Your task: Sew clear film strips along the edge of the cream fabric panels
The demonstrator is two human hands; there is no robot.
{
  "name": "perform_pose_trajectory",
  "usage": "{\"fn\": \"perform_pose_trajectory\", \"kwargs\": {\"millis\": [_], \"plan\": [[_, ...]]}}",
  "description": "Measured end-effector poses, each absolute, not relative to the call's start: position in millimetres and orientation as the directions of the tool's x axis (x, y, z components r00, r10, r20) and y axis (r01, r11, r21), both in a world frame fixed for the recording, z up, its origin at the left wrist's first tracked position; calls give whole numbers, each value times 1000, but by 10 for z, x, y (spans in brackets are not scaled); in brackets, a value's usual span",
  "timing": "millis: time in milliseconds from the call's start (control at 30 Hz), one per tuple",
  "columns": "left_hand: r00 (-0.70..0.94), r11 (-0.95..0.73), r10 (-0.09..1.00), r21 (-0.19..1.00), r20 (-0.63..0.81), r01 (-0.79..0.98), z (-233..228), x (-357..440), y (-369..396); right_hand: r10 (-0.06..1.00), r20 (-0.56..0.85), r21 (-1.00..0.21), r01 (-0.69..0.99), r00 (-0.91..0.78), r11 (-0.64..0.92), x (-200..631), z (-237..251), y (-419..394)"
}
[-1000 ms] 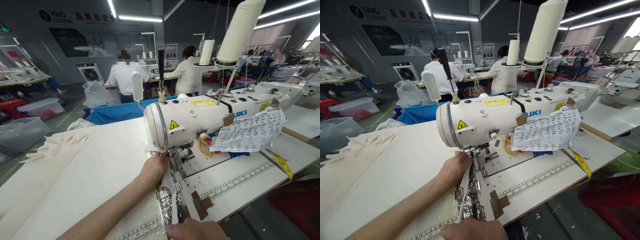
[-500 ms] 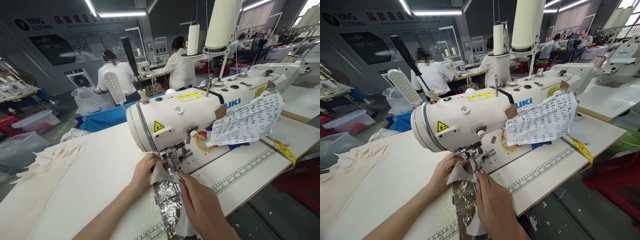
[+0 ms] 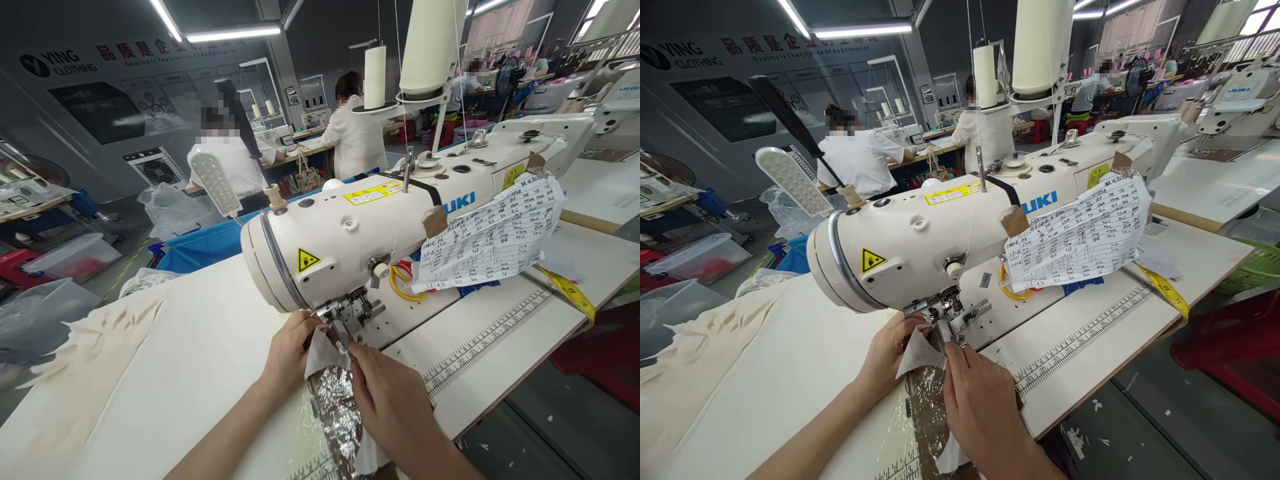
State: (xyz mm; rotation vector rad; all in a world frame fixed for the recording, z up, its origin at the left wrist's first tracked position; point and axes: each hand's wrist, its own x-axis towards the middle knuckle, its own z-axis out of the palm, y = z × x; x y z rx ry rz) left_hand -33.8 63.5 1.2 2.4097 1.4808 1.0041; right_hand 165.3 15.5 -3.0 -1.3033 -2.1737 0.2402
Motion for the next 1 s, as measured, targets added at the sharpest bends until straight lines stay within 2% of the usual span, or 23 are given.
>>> {"fn": "perform_pose_trajectory", "kwargs": {"millis": [300,567,667,833,933,1000], "plan": [[276,-446,860,368,430,816,-32,-333,655,835,399,-374,764,-378,525,1635,-3,174],[292,-501,830,408,475,763,-49,-391,693,850,371,-400,761,-375,510,1647,-9,158],[339,-548,786,331,517,768,-44,-390,688,859,345,-399,769,-378,499,1647,-33,155],[517,-671,645,92,563,736,29,-348,681,834,411,-326,795,-368,512,1616,-72,169],[574,-700,652,103,495,707,113,-341,651,796,495,-301,790,-349,534,1659,-68,128],[592,-705,677,154,438,692,165,-349,608,797,498,-370,748,-341,551,1755,-53,25]]}}
